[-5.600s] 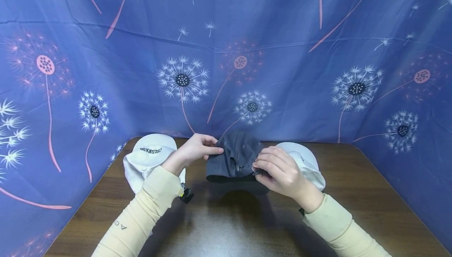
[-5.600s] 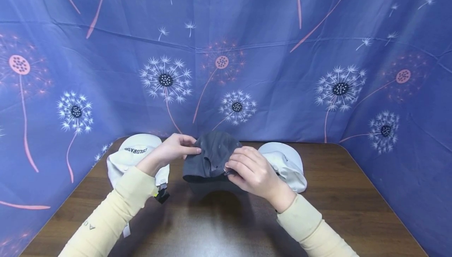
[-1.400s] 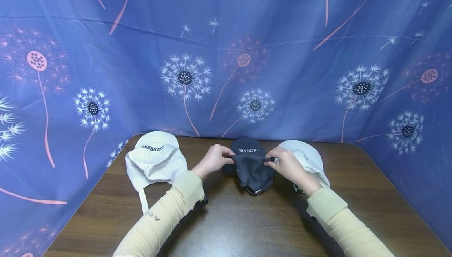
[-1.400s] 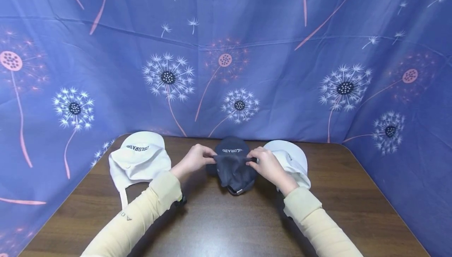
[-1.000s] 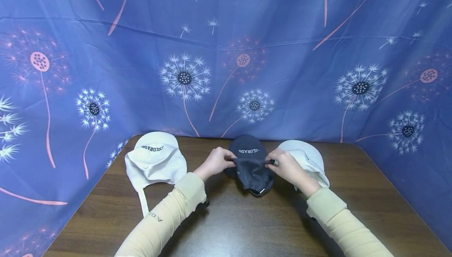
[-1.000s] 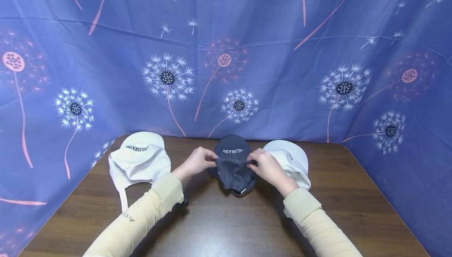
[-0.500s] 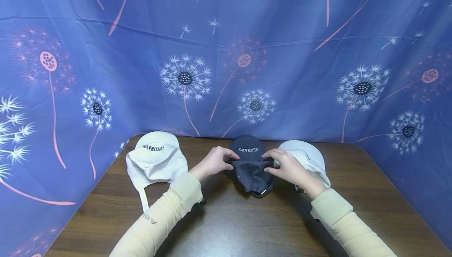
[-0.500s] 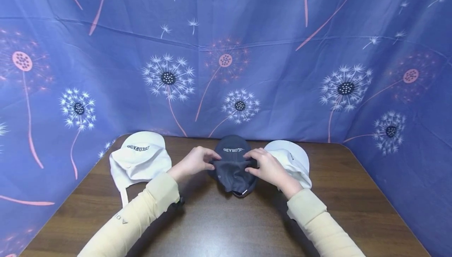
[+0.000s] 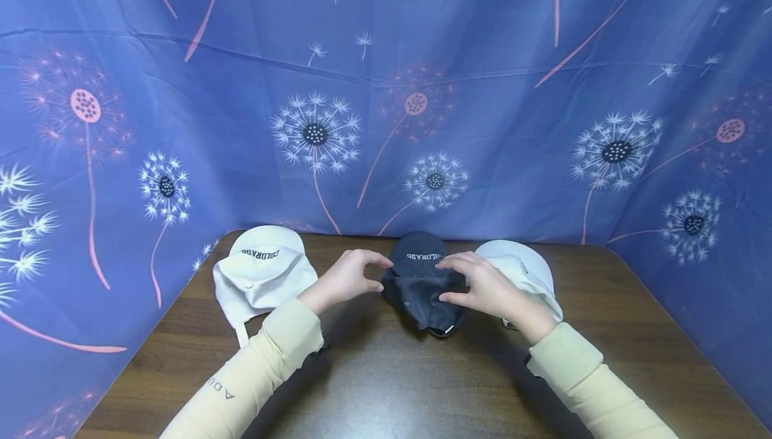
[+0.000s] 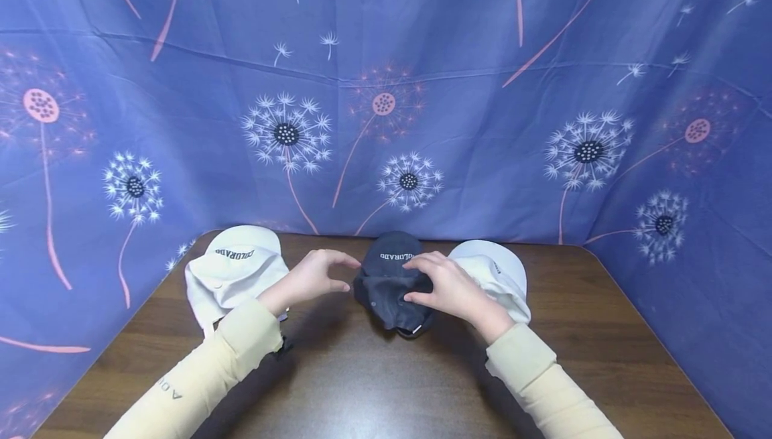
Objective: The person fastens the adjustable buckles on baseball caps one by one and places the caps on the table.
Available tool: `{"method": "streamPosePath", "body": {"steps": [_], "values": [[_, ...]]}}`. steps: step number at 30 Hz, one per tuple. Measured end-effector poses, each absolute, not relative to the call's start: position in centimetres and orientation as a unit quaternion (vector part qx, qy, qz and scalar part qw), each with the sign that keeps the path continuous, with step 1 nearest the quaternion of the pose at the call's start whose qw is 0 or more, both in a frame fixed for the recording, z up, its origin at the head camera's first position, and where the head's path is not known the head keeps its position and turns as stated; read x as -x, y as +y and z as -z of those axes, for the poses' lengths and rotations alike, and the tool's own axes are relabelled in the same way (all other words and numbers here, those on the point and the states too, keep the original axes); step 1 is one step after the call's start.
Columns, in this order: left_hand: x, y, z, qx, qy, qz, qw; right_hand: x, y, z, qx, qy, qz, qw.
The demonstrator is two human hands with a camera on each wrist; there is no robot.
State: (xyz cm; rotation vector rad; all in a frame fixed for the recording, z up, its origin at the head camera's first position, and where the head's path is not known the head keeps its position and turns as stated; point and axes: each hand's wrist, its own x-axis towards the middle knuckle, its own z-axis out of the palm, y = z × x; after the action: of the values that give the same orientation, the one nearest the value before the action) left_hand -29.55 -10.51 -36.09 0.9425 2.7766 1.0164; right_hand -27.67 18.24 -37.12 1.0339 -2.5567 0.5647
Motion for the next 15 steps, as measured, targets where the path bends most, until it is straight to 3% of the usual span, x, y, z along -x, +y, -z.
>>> {"method": "streamPosePath", "body": {"steps": [15], "values": [[26.7,-15.3,34.9,-0.277,0.916,-0.277,-0.092,26.2,15.3,36.0,-0.354,-0.903,-0.187,0.153]]}}
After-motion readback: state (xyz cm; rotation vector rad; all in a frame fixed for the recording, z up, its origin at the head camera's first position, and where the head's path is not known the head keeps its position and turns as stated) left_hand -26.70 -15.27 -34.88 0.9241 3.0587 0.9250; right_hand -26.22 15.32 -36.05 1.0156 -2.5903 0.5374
